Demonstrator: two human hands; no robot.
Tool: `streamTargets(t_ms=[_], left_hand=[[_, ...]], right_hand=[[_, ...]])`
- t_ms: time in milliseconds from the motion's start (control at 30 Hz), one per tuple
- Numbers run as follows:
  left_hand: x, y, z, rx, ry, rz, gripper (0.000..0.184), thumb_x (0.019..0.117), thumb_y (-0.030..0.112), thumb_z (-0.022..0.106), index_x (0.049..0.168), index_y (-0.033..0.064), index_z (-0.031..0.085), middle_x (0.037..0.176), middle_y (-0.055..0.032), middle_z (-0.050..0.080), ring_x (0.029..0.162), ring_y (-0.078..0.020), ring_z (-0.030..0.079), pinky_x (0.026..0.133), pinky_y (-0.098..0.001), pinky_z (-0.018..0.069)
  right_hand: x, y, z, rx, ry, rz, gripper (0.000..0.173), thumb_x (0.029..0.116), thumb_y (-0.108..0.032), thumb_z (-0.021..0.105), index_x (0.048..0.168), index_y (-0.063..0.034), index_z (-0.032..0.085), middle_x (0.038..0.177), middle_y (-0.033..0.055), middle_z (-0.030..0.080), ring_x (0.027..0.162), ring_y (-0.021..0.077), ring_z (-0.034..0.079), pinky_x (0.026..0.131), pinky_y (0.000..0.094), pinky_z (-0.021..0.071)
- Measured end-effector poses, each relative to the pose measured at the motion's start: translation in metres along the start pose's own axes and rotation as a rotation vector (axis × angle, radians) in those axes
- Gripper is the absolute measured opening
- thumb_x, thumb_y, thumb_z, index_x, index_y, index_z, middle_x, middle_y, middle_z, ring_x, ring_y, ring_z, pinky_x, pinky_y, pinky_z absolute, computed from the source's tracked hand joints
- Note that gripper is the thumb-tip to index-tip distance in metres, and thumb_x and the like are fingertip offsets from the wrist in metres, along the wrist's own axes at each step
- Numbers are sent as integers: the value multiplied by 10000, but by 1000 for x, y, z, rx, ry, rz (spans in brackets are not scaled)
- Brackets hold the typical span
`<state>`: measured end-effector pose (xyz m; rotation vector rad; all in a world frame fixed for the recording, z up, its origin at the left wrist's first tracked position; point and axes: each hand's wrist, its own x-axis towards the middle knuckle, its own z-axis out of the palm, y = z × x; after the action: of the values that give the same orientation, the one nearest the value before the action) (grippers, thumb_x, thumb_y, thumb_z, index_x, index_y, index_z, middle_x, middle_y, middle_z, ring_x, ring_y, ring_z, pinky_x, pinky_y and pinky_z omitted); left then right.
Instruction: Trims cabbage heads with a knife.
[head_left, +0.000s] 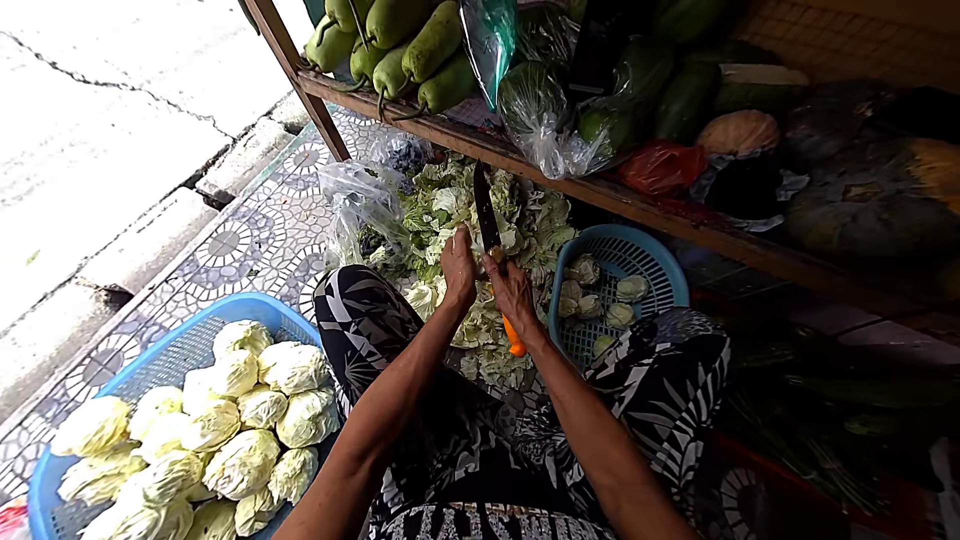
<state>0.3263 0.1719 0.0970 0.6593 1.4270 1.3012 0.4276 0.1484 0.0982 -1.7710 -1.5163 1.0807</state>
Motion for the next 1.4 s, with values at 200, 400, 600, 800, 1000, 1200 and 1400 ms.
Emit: streamTargets(t_ms=[200,400,600,800,1000,1200,1400], left_hand=[[3,6,-2,-388,-81,-132,616,1072,599,210,1447,164,432,1305,-123,574,1125,-250,593,926,-498,518],[2,10,-1,-604,-87,-204,541,1048,601,323,1316,165,497,1164,-100,622,1028,-242,633,861,-481,547],[1,11,3,-605,-105,-203,526,1046,600,346,1298,173,521,1130,-75,641,993,-212,647,836,-442,558],[4,11,5,-534,-119,-170,436,1051,509,430,1270,149,543,1079,-80,642,941,-204,648,798,-425,562],[0,8,5,-331,-165,-149,414,1057,506,386,1223,175,570,991,-40,656,822,-150,646,671,-349,555],[-2,9,5,-242,-219,-109,426,1062,518,380,1177,167,592,921,-11,651,753,-107,630,638,-308,547],[0,10,7,-201,-205,-126,413,1077,478,352,1146,147,589,868,-17,642,681,-104,618,576,-298,534]], right_hand=[[8,-6,-13,686,-161,250,554,1060,-596,357,809,-121,492,543,-31,428,397,62,411,394,203,404],[35,42,-29,-125,67,194,730,994,-650,497,1299,7,591,1014,256,681,899,390,676,843,563,527],[37,73,-27,-399,78,304,619,1126,-430,222,1324,16,603,1289,261,644,1252,408,592,1033,576,427],[39,74,-28,-238,99,317,803,936,-564,673,1409,59,491,1249,273,646,1199,396,617,1030,545,452],[16,31,-36,69,68,58,783,889,-486,768,1384,47,476,1000,254,655,834,338,652,809,528,538],[17,13,-51,-246,68,-45,902,797,-551,826,1367,69,501,1047,318,667,1005,481,658,857,645,508],[14,14,-53,-337,82,-175,817,821,-569,790,1265,80,569,925,301,667,897,475,671,766,640,517]])
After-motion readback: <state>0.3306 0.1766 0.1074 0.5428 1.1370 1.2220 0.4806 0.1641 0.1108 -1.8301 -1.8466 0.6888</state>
